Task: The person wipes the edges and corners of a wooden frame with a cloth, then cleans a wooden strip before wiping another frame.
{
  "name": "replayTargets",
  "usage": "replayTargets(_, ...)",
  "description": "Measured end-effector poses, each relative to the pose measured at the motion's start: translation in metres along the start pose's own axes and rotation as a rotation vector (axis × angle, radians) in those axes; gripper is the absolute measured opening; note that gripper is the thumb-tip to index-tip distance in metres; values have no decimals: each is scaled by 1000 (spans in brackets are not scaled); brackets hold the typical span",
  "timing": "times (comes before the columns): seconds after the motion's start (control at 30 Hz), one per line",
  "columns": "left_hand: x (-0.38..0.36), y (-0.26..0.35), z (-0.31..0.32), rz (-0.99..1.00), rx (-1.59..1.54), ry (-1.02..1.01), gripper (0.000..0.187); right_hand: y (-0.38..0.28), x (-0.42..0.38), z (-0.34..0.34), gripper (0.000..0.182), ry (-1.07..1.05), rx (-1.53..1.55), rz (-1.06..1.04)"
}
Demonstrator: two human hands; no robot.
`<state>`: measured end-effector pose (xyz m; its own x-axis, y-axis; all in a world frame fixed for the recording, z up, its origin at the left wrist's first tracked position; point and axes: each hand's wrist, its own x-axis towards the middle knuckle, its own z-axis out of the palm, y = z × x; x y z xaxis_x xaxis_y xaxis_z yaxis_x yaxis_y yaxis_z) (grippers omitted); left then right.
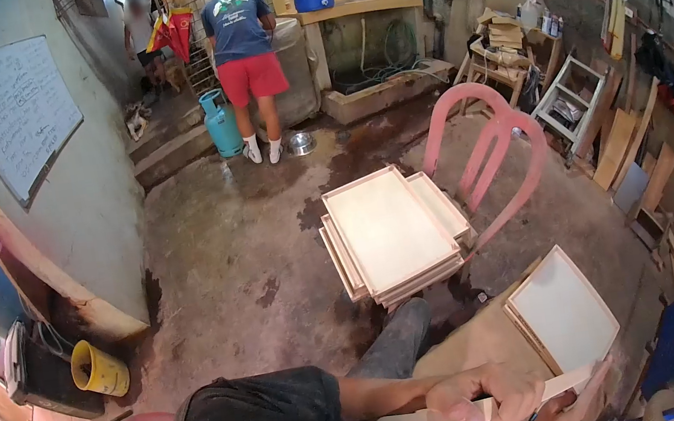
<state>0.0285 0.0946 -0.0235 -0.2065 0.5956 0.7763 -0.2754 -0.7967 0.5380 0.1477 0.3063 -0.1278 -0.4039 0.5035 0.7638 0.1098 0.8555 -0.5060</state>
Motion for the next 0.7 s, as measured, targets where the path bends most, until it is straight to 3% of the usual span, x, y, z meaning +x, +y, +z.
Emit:
replayTargets(0.13, 1, 1, -3, -41, -4, 30, 46, 11, 5, 3, 67, -60, 139, 229)
replayTargets(0.2, 1, -5, -11, -19, -28, 38, 44, 23, 9, 1, 70, -70, 136, 211)
replayTargets(0.27, 4, -5, -12, -9, 2, 13, 43, 27, 9, -3, 65, -61, 23, -6)
replayTargets(0.57, 2, -8, -3, -27, -19, 19, 40, 12, 9, 1, 57, -30, -30, 119)
replayTargets(0.67, 4, -7, -3, -23, -11, 18, 40, -6, 7, -6, 51, -32, -39, -77)
replayTargets(0.7, 3, -7, -2, -24, -14, 25, 40, 5, 3, -3, 51, -19, 53, 0)
